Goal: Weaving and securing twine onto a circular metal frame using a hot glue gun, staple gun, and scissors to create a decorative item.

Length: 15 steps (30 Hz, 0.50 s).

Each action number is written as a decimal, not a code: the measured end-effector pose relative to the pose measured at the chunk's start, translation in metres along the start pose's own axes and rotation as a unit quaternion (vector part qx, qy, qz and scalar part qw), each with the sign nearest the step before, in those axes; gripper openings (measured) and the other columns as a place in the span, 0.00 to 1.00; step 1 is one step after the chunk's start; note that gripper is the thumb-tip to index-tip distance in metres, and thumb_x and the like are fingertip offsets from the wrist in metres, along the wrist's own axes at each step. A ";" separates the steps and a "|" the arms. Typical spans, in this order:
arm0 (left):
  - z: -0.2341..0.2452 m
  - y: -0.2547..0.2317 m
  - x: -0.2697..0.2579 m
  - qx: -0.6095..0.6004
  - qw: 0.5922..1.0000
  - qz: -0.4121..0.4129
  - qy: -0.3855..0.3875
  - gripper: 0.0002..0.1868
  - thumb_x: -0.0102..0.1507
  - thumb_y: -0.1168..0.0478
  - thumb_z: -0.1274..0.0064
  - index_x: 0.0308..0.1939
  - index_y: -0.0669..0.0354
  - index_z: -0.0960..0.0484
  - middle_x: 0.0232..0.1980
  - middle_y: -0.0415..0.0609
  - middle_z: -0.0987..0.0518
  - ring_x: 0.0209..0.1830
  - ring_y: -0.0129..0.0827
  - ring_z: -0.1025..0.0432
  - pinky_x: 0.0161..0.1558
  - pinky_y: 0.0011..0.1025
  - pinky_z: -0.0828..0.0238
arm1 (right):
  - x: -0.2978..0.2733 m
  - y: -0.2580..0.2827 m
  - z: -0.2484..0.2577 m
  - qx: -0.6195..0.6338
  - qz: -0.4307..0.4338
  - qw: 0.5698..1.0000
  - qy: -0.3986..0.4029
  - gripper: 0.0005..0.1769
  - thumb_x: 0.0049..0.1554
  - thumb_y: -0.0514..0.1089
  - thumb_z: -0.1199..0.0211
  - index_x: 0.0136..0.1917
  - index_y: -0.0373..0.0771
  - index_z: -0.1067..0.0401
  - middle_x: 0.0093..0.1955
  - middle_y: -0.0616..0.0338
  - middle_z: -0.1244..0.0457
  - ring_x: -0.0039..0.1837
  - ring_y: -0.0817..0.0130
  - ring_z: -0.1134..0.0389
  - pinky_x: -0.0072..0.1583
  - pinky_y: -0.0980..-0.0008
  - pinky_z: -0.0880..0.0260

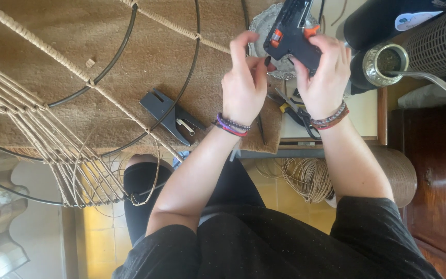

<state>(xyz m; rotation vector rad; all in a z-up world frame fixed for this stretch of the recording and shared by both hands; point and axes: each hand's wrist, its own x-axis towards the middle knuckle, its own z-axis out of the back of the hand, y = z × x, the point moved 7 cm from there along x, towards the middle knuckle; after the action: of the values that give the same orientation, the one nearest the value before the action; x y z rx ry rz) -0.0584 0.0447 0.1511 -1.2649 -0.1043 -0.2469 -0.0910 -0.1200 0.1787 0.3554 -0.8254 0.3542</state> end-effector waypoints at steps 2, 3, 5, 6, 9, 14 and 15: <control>-0.003 0.007 0.005 -0.051 0.998 0.022 -0.006 0.23 0.66 0.67 0.59 0.61 0.41 0.44 0.35 0.31 0.12 0.22 0.39 0.21 0.40 0.35 0.24 | -0.004 -0.007 -0.008 0.019 0.002 1.000 0.022 0.15 0.67 0.37 0.34 0.60 0.30 0.38 0.57 0.40 0.35 0.55 0.46 0.32 0.57 0.51 0.35; -0.007 0.012 0.009 -0.051 0.998 0.024 -0.006 0.23 0.66 0.67 0.59 0.61 0.41 0.44 0.35 0.31 0.12 0.22 0.39 0.21 0.40 0.35 0.24 | -0.005 -0.015 -0.012 0.019 0.002 1.000 0.023 0.15 0.67 0.37 0.34 0.60 0.30 0.38 0.57 0.40 0.35 0.55 0.46 0.32 0.57 0.51 0.35; -0.018 0.023 0.017 -0.099 0.994 0.035 0.015 0.22 0.67 0.69 0.58 0.60 0.44 0.45 0.37 0.38 0.10 0.17 0.28 0.22 0.29 0.29 0.22 | -0.009 -0.036 -0.024 0.043 -0.038 0.996 0.063 0.19 0.61 0.29 0.29 0.60 0.28 0.35 0.56 0.39 0.37 0.56 0.44 0.32 0.58 0.51 0.32; -0.021 0.026 0.022 -0.099 0.994 0.036 0.016 0.22 0.67 0.69 0.58 0.60 0.44 0.45 0.37 0.38 0.10 0.17 0.28 0.22 0.29 0.29 0.22 | -0.010 -0.046 -0.032 0.043 -0.039 0.996 0.064 0.19 0.61 0.29 0.29 0.60 0.28 0.35 0.56 0.39 0.37 0.56 0.44 0.32 0.58 0.51 0.32; -0.039 0.057 0.024 -0.175 0.958 0.223 0.052 0.20 0.65 0.61 0.54 0.60 0.46 0.39 0.44 0.46 0.09 0.22 0.27 0.19 0.27 0.24 0.17 | -0.014 -0.081 -0.065 0.085 -0.100 0.981 0.145 0.21 0.58 0.26 0.28 0.59 0.30 0.36 0.56 0.43 0.38 0.55 0.48 0.31 0.54 0.57 0.28; -0.066 0.104 -0.014 -0.193 0.917 0.332 0.106 0.26 0.62 0.56 0.53 0.65 0.48 0.35 0.64 0.47 0.23 0.42 0.31 0.20 0.38 0.30 0.22 | -0.048 -0.122 -0.115 0.024 -0.314 0.870 0.378 0.15 0.62 0.36 0.35 0.59 0.40 0.37 0.52 0.49 0.33 0.49 0.51 0.29 0.50 0.54 0.28; -0.071 0.119 -0.024 -0.193 0.917 0.332 0.103 0.26 0.62 0.56 0.53 0.65 0.48 0.35 0.64 0.47 0.23 0.42 0.31 0.20 0.38 0.30 0.22 | -0.051 -0.129 -0.121 0.025 -0.312 0.871 0.380 0.15 0.62 0.36 0.35 0.59 0.40 0.37 0.52 0.49 0.33 0.49 0.51 0.29 0.50 0.54 0.28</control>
<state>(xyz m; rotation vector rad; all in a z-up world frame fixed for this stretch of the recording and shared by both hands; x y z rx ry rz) -0.0568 0.0135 0.0143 -1.5816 0.5781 0.2024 0.0113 -0.1893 0.0421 0.4655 0.0975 -0.1068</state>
